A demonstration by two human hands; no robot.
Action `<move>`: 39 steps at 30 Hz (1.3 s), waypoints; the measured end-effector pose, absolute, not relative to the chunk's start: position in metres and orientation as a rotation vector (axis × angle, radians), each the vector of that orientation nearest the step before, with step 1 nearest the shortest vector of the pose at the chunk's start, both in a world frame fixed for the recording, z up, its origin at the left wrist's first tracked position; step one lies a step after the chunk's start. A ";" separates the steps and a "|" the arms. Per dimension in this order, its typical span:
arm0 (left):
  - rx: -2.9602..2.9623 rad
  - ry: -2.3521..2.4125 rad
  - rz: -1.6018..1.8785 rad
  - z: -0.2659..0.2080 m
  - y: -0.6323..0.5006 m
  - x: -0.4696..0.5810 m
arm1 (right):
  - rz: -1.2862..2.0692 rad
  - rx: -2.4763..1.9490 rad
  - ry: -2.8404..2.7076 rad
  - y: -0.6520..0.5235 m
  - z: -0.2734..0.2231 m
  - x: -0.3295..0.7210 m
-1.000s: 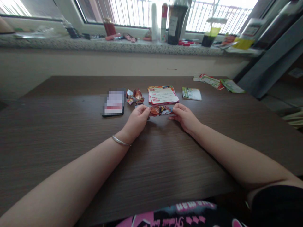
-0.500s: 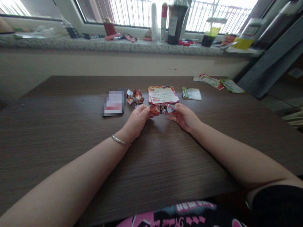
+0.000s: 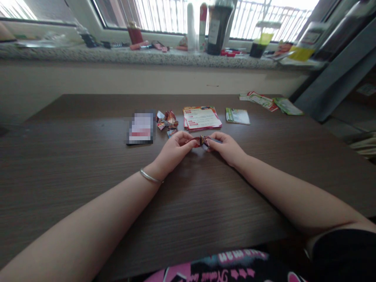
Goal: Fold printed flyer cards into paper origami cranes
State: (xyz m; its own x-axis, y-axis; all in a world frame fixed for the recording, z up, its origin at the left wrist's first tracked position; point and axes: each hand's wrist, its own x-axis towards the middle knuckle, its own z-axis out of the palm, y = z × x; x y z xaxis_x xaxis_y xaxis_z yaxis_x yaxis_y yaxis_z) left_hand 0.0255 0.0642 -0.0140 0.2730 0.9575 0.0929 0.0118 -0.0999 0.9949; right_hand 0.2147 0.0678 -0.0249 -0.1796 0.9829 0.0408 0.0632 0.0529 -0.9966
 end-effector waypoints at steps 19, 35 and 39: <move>1.494 1.046 0.928 -0.011 0.067 0.021 | 1.346 -1.106 -1.434 0.067 -0.026 0.217; 1.307 0.929 0.998 -0.010 0.067 0.022 | 1.710 -0.971 -1.072 0.070 -0.022 0.218; 1.337 0.949 0.981 -0.012 0.069 0.021 | 1.699 -0.998 -1.095 0.071 -0.023 0.217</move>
